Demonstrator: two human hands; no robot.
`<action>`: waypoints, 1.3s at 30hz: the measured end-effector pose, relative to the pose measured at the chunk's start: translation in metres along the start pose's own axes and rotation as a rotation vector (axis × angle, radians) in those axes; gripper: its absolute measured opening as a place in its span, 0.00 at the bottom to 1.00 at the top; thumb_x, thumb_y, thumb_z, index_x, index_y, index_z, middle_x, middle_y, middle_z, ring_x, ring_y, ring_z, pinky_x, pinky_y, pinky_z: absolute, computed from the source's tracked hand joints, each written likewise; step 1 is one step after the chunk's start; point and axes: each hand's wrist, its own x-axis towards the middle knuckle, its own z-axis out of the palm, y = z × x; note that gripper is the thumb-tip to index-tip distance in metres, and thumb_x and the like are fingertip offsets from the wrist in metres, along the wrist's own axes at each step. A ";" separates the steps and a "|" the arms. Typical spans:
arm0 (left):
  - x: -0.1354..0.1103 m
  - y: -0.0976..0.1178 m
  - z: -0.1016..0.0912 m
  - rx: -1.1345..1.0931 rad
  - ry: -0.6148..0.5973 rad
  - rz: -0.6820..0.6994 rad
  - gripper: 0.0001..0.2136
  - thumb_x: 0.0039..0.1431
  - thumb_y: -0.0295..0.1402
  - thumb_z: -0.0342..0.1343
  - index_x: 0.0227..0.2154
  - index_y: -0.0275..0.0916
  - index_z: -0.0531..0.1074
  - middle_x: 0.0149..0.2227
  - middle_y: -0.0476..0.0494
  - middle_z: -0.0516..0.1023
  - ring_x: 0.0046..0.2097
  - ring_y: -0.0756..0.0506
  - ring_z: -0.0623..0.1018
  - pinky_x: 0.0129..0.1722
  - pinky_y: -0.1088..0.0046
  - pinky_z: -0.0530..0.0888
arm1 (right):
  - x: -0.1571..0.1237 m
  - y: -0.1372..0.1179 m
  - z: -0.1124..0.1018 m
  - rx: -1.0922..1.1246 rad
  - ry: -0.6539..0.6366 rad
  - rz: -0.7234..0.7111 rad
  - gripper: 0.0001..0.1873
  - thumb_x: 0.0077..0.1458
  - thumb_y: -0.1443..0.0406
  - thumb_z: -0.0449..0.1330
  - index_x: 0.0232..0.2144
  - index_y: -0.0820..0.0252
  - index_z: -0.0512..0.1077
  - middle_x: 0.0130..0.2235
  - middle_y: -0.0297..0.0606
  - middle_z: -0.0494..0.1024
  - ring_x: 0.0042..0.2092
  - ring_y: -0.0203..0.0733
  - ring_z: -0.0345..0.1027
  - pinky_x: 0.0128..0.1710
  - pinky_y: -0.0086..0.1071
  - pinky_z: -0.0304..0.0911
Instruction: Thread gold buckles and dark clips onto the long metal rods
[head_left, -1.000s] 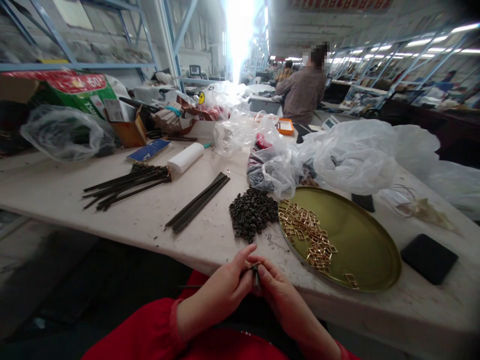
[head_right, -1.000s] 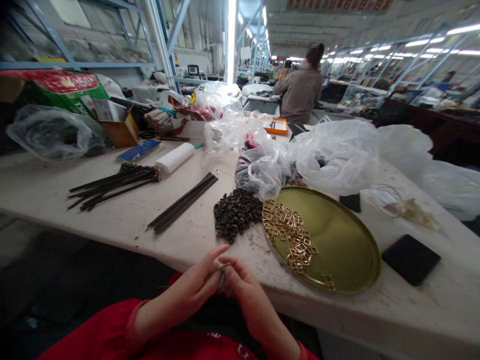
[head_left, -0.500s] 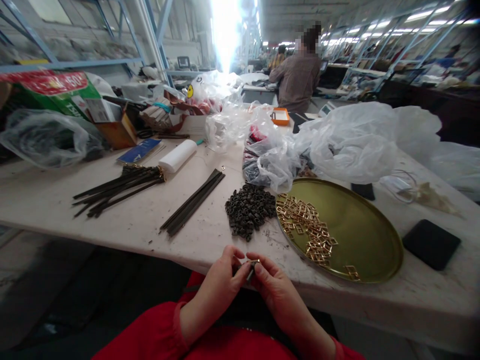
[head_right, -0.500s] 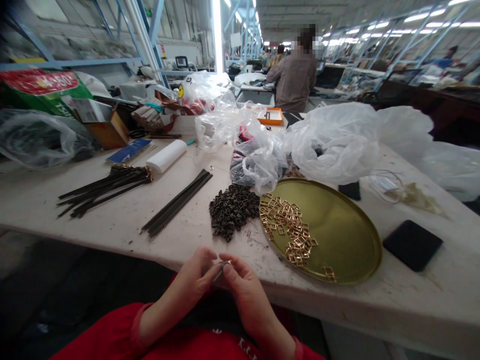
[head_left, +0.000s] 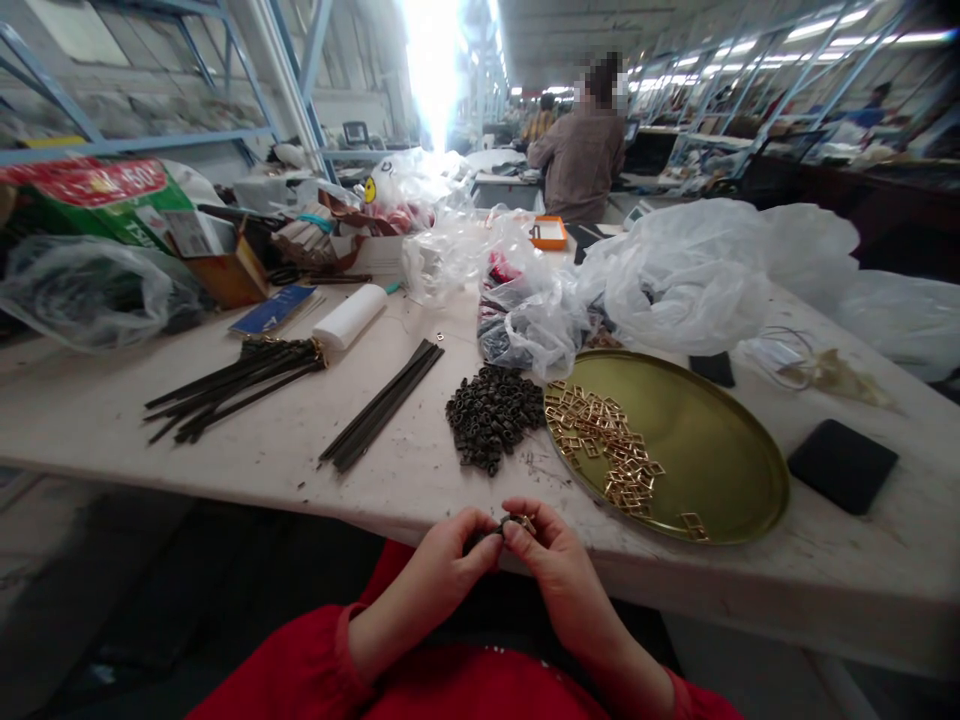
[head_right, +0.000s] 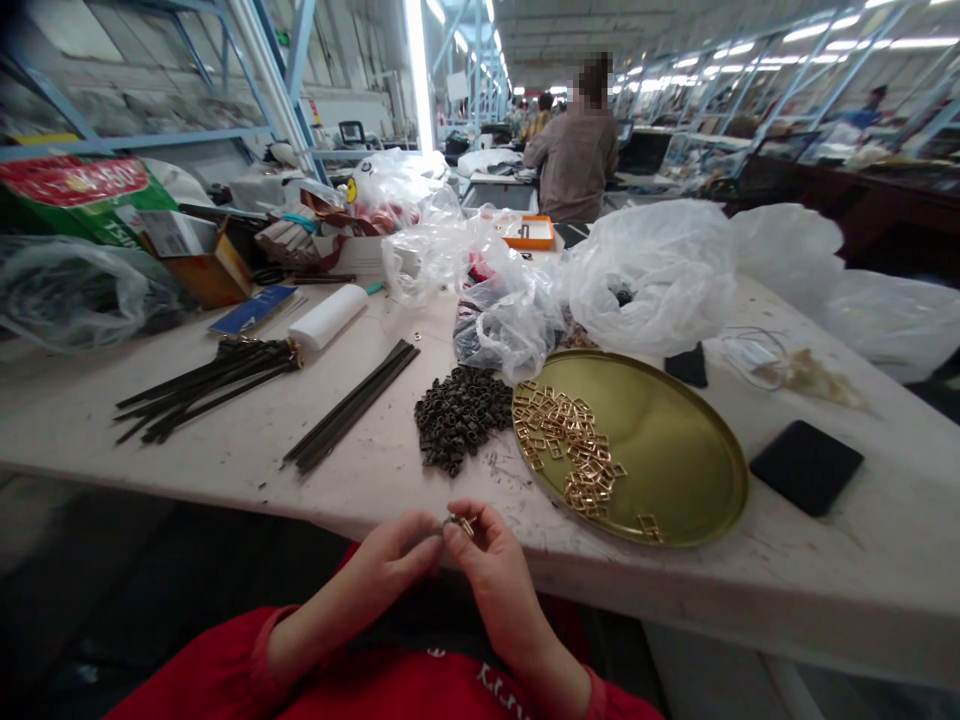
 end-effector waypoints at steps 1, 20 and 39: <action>0.000 0.001 0.000 -0.003 -0.016 -0.016 0.10 0.56 0.36 0.47 0.27 0.35 0.66 0.25 0.51 0.68 0.28 0.51 0.66 0.30 0.76 0.64 | -0.002 -0.001 0.001 -0.019 -0.008 -0.008 0.19 0.40 0.58 0.66 0.35 0.60 0.69 0.30 0.31 0.72 0.32 0.35 0.64 0.34 0.28 0.61; -0.015 0.014 -0.002 -0.002 -0.019 -0.049 0.08 0.53 0.33 0.47 0.26 0.35 0.67 0.26 0.49 0.69 0.30 0.49 0.67 0.30 0.76 0.64 | -0.012 0.002 0.003 -0.253 -0.120 -0.119 0.15 0.42 0.61 0.61 0.30 0.57 0.58 0.23 0.25 0.61 0.25 0.31 0.56 0.25 0.26 0.55; -0.008 0.007 -0.008 0.038 -0.143 -0.025 0.14 0.51 0.30 0.52 0.42 0.36 0.69 0.41 0.43 0.75 0.41 0.45 0.72 0.41 0.72 0.67 | 0.000 -0.004 -0.023 -0.814 -0.228 -0.317 0.04 0.54 0.64 0.50 0.31 0.58 0.61 0.24 0.29 0.65 0.26 0.35 0.59 0.27 0.29 0.54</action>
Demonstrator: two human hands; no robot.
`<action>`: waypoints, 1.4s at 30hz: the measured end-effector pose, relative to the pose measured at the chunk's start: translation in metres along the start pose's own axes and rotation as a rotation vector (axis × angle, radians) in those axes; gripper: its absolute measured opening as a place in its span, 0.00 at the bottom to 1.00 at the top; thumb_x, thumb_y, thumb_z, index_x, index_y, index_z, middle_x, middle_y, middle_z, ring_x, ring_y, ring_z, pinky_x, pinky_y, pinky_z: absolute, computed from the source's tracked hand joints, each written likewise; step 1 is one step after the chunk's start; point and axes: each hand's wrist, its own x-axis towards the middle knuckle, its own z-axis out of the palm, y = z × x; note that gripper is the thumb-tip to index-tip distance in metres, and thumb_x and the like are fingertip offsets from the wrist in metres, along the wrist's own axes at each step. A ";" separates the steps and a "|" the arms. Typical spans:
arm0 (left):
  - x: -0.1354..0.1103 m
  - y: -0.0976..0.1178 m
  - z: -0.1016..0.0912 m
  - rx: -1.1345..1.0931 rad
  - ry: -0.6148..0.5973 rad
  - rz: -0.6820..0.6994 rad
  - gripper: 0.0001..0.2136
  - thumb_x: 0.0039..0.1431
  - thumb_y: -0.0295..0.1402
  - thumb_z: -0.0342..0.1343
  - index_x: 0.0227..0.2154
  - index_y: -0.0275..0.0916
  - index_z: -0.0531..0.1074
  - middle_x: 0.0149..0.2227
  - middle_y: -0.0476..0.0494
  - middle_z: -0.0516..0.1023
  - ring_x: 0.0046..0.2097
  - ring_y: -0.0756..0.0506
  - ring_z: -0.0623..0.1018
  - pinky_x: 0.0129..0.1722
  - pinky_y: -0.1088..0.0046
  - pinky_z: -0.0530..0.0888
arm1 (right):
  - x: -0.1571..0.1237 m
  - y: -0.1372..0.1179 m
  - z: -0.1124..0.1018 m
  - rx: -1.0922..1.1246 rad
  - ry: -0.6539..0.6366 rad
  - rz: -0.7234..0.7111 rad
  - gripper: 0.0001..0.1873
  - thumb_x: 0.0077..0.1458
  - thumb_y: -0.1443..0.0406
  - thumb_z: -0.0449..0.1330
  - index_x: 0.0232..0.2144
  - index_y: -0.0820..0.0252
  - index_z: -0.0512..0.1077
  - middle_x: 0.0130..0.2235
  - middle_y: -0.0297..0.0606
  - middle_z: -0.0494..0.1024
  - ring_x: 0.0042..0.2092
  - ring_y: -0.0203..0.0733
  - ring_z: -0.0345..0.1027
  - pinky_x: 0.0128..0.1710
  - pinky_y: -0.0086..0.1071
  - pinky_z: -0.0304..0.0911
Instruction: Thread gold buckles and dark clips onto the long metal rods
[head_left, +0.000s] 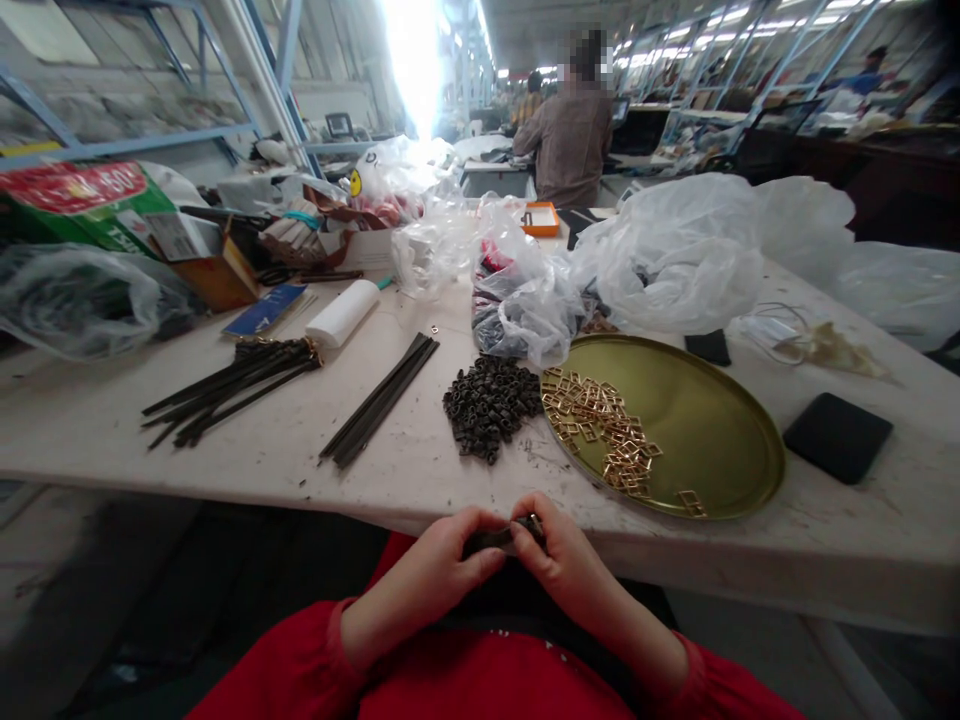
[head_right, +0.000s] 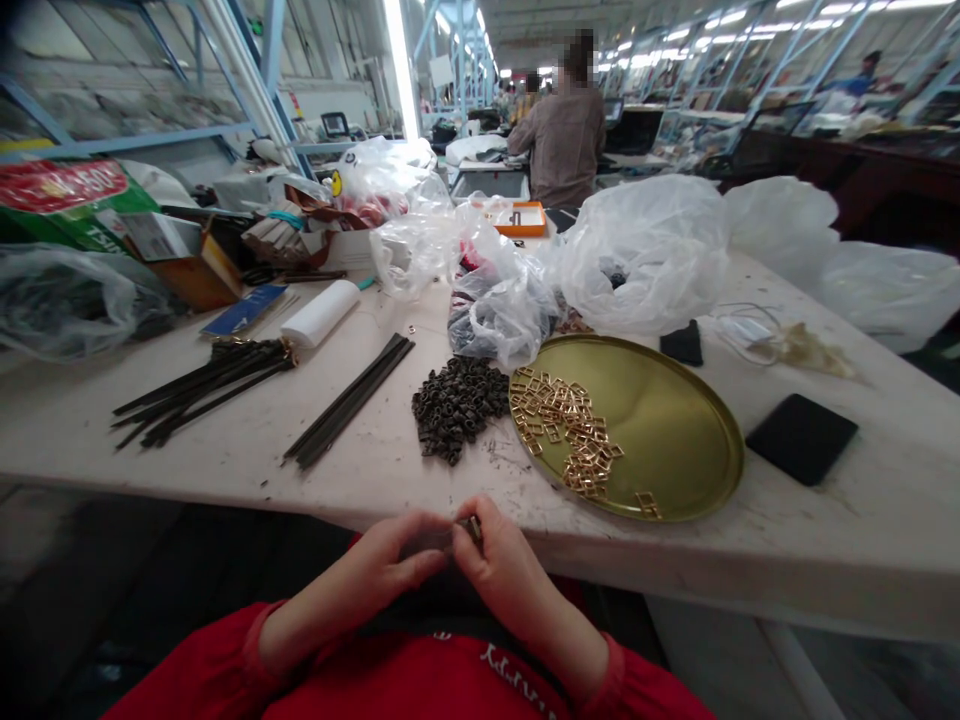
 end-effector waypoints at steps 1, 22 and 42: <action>0.000 0.000 -0.002 -0.062 -0.032 -0.015 0.17 0.51 0.30 0.52 0.45 0.35 0.67 0.42 0.42 0.74 0.40 0.46 0.73 0.40 0.72 0.68 | 0.000 0.001 0.000 0.032 0.009 0.018 0.04 0.55 0.63 0.49 0.31 0.58 0.61 0.23 0.29 0.63 0.26 0.35 0.58 0.26 0.29 0.54; -0.005 -0.018 0.005 -0.546 -0.033 -0.130 0.13 0.47 0.37 0.59 0.32 0.31 0.71 0.26 0.48 0.74 0.27 0.52 0.71 0.29 0.77 0.66 | -0.016 0.002 0.009 0.062 0.043 0.040 0.09 0.56 0.59 0.47 0.29 0.58 0.60 0.24 0.30 0.62 0.26 0.35 0.55 0.25 0.29 0.52; -0.006 -0.007 0.016 0.005 -0.087 -0.052 0.11 0.56 0.34 0.44 0.24 0.34 0.66 0.22 0.49 0.70 0.23 0.52 0.68 0.22 0.79 0.63 | -0.028 0.015 0.027 -0.126 0.202 -0.200 0.09 0.59 0.63 0.44 0.34 0.59 0.62 0.29 0.36 0.69 0.30 0.37 0.65 0.30 0.28 0.61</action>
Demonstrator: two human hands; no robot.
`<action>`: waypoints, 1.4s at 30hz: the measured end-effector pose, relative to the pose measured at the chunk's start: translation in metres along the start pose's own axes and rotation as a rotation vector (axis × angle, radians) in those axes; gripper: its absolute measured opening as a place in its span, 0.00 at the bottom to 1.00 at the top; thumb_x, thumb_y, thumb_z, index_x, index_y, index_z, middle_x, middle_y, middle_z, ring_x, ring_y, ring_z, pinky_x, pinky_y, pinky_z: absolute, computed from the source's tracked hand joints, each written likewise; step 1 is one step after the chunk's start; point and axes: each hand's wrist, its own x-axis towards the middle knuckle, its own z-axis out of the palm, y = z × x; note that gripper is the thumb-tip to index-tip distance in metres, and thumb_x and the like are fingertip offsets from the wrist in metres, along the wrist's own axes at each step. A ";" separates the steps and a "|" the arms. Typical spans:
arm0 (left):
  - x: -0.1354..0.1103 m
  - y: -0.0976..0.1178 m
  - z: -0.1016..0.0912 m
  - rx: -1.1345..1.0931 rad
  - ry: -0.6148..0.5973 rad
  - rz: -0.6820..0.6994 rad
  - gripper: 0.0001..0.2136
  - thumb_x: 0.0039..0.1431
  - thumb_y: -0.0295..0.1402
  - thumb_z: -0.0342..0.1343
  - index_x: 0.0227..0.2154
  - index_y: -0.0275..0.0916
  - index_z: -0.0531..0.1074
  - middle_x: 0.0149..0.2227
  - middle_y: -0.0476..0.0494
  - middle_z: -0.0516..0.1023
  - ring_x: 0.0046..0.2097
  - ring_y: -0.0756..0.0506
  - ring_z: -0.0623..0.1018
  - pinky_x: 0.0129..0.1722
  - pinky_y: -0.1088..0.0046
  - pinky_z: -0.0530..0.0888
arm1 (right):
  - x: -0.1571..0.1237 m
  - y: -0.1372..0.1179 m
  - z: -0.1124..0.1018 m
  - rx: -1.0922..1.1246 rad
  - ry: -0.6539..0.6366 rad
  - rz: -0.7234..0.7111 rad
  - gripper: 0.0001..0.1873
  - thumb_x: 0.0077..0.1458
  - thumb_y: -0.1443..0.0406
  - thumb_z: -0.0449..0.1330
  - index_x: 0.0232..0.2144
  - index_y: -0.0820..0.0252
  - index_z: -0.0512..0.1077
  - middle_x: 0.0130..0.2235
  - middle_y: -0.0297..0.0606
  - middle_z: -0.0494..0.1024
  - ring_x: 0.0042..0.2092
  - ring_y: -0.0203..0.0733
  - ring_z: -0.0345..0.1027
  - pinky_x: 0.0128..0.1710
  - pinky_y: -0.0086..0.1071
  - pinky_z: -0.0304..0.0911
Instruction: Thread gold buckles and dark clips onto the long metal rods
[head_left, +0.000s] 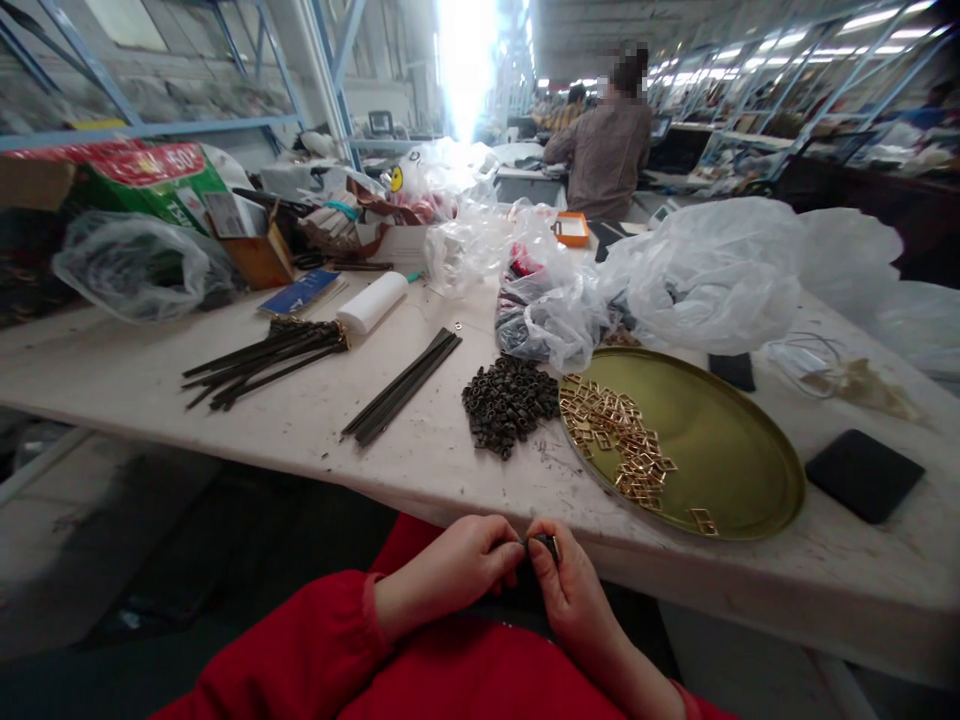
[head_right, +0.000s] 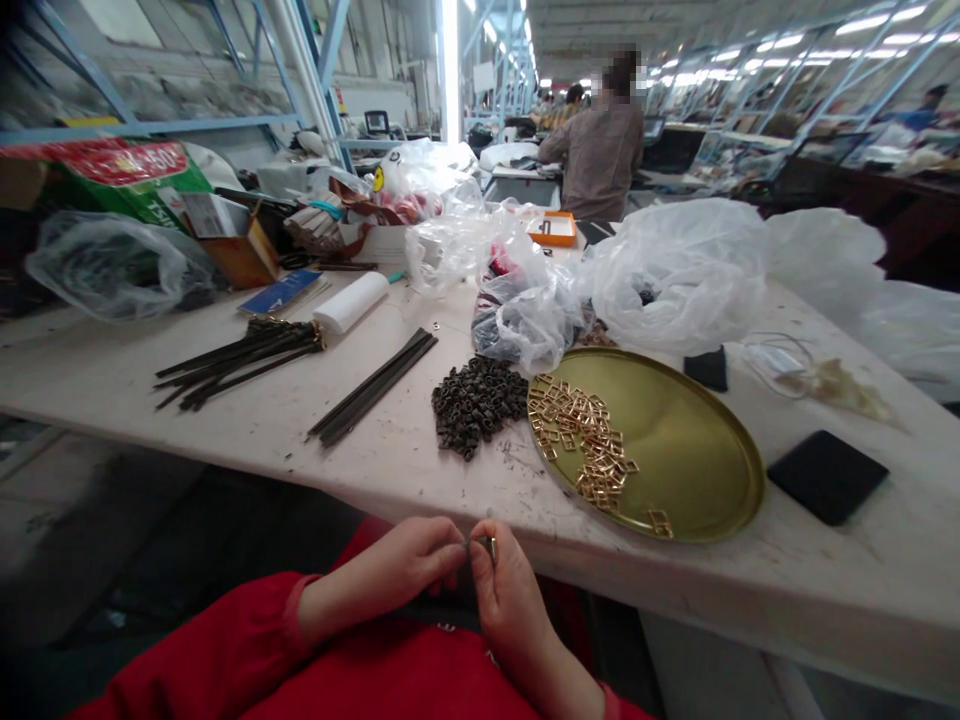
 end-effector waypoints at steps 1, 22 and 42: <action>0.000 -0.001 0.003 -0.005 0.001 0.012 0.11 0.56 0.34 0.43 0.26 0.34 0.66 0.23 0.48 0.71 0.24 0.52 0.69 0.23 0.79 0.64 | -0.001 0.001 0.001 0.008 0.000 0.009 0.09 0.59 0.63 0.43 0.35 0.59 0.61 0.29 0.36 0.69 0.30 0.37 0.66 0.31 0.28 0.61; -0.058 0.002 0.007 0.057 0.127 0.059 0.16 0.54 0.44 0.46 0.26 0.34 0.65 0.25 0.51 0.66 0.27 0.51 0.64 0.24 0.78 0.59 | -0.024 -0.064 -0.031 0.642 -0.169 0.408 0.17 0.51 0.53 0.56 0.29 0.62 0.65 0.22 0.29 0.65 0.25 0.31 0.56 0.27 0.26 0.53; -0.075 -0.004 -0.002 0.143 0.199 0.054 0.11 0.53 0.35 0.47 0.31 0.34 0.71 0.30 0.45 0.75 0.31 0.47 0.72 0.27 0.76 0.63 | -0.018 -0.069 -0.007 0.003 -0.328 0.073 0.12 0.59 0.58 0.44 0.37 0.58 0.62 0.35 0.38 0.70 0.37 0.40 0.65 0.38 0.32 0.59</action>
